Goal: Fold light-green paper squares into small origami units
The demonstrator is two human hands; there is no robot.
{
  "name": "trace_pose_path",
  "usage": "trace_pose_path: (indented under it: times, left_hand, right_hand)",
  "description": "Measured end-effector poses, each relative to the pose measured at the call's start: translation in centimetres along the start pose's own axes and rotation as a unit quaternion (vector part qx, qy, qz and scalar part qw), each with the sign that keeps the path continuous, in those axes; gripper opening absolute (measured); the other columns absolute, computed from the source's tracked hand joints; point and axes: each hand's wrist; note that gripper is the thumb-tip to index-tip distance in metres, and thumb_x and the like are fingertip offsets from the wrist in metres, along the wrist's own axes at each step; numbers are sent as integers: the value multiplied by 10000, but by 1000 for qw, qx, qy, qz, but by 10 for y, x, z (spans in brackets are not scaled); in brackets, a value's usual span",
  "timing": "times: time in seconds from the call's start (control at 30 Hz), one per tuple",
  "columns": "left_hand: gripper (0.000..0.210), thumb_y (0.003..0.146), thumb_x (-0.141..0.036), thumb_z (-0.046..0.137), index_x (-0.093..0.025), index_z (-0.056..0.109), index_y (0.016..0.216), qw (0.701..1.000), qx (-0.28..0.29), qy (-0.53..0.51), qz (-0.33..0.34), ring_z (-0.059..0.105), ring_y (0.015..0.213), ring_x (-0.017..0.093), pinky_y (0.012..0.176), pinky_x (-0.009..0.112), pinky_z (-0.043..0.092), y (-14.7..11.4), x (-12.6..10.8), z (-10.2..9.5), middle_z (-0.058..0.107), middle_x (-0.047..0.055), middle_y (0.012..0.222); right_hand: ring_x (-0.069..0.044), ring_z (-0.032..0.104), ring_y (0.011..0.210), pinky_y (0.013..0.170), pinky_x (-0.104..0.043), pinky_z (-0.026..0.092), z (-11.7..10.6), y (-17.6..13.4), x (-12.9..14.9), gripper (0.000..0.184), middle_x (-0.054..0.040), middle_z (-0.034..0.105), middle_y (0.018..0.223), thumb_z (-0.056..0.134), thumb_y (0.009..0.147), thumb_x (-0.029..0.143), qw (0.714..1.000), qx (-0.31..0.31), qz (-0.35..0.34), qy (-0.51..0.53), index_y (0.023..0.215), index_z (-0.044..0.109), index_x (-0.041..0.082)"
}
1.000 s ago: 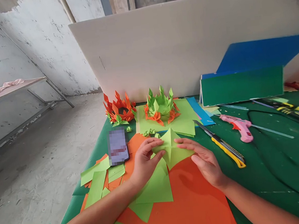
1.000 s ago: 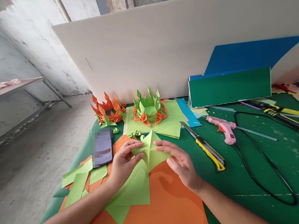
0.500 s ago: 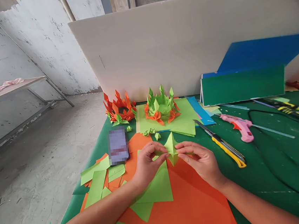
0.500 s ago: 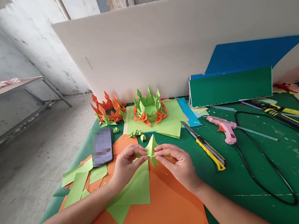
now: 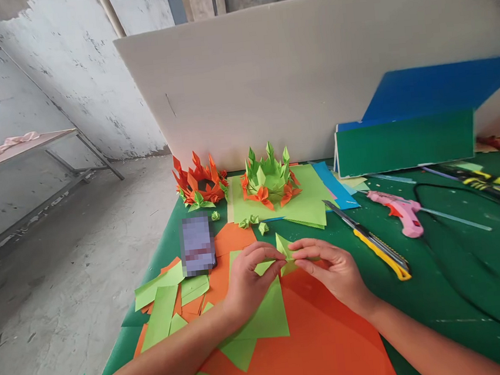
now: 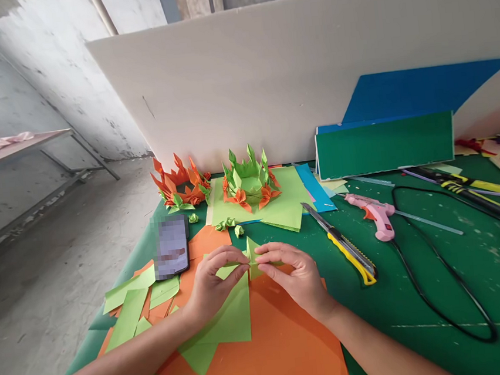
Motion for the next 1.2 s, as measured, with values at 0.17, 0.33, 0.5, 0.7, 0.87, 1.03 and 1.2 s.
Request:
trace_pose_path:
  times: [0.17, 0.33, 0.5, 0.7, 0.87, 1.03, 1.2]
  left_hand:
    - [52, 851, -209, 633, -205, 671, 816, 1000, 5, -23, -12, 652, 793, 163, 739, 295, 528, -1, 0, 2, 700, 40, 837]
    - [53, 854, -220, 624, -204, 671, 837, 998, 12, -53, -43, 661, 829, 175, 762, 301, 535, -3, 1, 3, 706, 50, 874]
    - [40, 835, -199, 644, -200, 678, 815, 997, -6, -55, -61, 662, 852, 172, 788, 298, 524, -1, 2, 2, 710, 46, 897]
    - [46, 824, -213, 662, -209, 702, 802, 998, -14, -24, -60, 632, 792, 159, 730, 284, 510, -1, 2, 3, 662, 39, 842]
    - [70, 844, -234, 636, -206, 682, 798, 998, 12, -31, -61, 624, 762, 159, 700, 276, 509, -3, 2, 4, 661, 32, 789]
    - [57, 839, -193, 617, -207, 669, 821, 997, 35, -19, -69, 629, 758, 159, 707, 274, 511, -3, 1, 5, 681, 29, 799]
    - [76, 823, -154, 600, -200, 659, 812, 997, 51, -16, -60, 628, 747, 157, 696, 268, 508, -4, -2, 5, 680, 31, 791]
  right_hand:
    - [-208, 657, 1019, 875, -348, 560, 0, -1, 0, 87, -38, 708, 1062, 667, 852, 253, 1000, -8, -1, -4, 881, 742, 286]
    - [-219, 667, 998, 859, -368, 563, 1, -1, 0, 78, -47, 716, 1049, 668, 852, 262, 1000, -3, 0, 3, 870, 743, 275]
    - [-236, 592, 1086, 897, -408, 525, -1, 3, 0, 111, -40, 689, 1106, 668, 853, 243, 997, -4, -42, -59, 901, 748, 303]
    - [-231, 567, 894, 748, -391, 493, 0, 2, 3, 133, -51, 637, 905, 665, 849, 233, 967, -60, -119, -218, 896, 751, 323]
    - [-215, 614, 803, 747, -388, 471, 3, 0, 6, 80, -22, 692, 804, 641, 861, 205, 968, -26, -136, -209, 878, 672, 276]
    - [-209, 639, 790, 752, -371, 481, 6, 0, 7, 96, -13, 694, 783, 613, 863, 178, 977, -5, -117, -177, 849, 622, 273]
    - [-204, 638, 811, 768, -365, 484, 5, -1, 7, 121, -13, 692, 806, 597, 846, 143, 979, 3, -113, -169, 860, 605, 263]
Point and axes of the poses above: each hand's wrist, its own y-axis towards the middle knuckle, its own z-axis out of the palm, x = y × z
